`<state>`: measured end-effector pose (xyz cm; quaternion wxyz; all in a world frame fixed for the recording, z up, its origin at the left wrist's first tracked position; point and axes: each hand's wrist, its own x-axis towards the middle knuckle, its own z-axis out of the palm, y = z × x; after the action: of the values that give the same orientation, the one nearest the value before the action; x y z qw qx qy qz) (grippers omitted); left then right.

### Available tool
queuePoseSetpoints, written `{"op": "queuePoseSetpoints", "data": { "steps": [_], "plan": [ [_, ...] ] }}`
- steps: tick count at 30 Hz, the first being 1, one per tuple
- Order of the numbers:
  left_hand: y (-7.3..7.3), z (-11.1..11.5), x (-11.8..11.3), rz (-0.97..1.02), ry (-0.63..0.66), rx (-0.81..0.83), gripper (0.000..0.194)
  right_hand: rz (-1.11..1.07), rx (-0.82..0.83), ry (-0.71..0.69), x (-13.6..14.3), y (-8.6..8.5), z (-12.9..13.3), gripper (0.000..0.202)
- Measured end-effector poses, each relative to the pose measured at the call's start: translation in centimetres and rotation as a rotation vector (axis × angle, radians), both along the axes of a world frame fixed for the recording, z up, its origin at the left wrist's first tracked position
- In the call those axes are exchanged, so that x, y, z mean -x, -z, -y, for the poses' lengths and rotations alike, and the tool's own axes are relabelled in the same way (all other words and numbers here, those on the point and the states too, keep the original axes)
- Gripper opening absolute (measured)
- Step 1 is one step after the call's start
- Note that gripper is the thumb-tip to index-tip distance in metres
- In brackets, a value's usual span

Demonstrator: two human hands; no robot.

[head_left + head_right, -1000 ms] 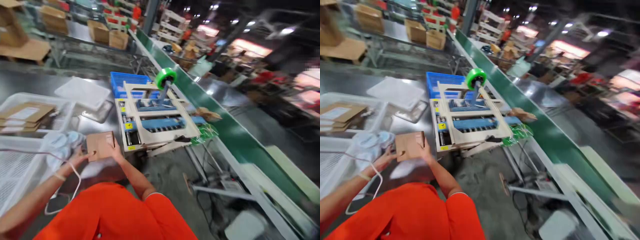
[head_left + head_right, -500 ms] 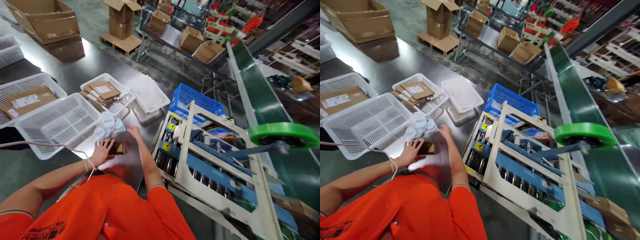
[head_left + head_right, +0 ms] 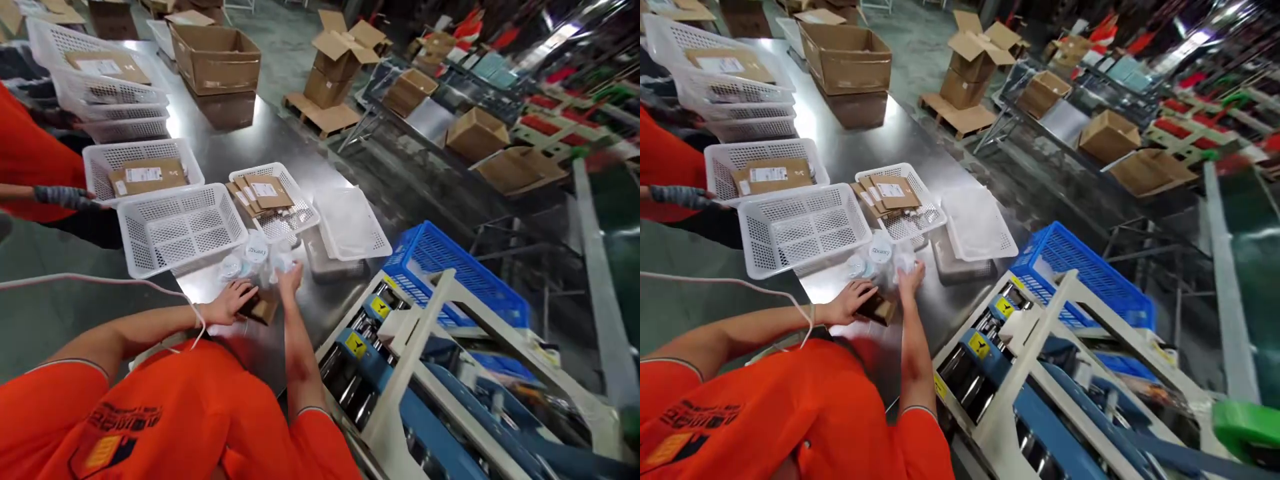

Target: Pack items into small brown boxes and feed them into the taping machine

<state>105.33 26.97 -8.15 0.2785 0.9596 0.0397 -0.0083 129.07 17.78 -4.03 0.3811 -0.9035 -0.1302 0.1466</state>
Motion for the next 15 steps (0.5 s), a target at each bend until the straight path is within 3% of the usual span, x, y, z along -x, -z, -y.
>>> {"op": "queuePoseSetpoints", "data": {
  "steps": [3, 5, 7, 9, 11, 13, 15],
  "plan": [
    [0.5, -0.3, -0.6, 0.098, -0.031, 0.134, 0.112, 0.294, 0.06, -0.104, 1.9, -1.5, 6.0, 0.042],
    [1.1, -0.2, -0.9, 0.116, -0.071, 0.181, 0.107, 0.495, 0.148, -0.33, 4.8, -2.3, 9.5, 0.036],
    [1.5, -0.1, -1.2, 0.102, -0.095, 0.196, 0.096, 0.486, 0.254, -0.589, 8.4, -2.7, 11.4, 0.04],
    [1.6, 0.1, -1.5, 0.094, -0.095, 0.204, 0.093, 0.275, 0.336, -0.733, 11.4, -2.7, 11.5, 0.046],
    [1.3, 0.2, -1.8, 0.098, -0.063, 0.204, 0.096, 0.032, 0.345, -0.752, 12.6, -2.5, 10.3, 0.053],
    [0.9, 0.1, -2.2, 0.094, -0.013, 0.183, 0.098, -0.169, 0.283, -0.763, 11.7, -2.3, 8.5, 0.057],
    [0.5, 0.1, -2.3, 0.081, 0.053, 0.131, 0.094, -0.325, 0.211, -0.848, 8.8, -2.4, 6.7, 0.047]
  ]
}}
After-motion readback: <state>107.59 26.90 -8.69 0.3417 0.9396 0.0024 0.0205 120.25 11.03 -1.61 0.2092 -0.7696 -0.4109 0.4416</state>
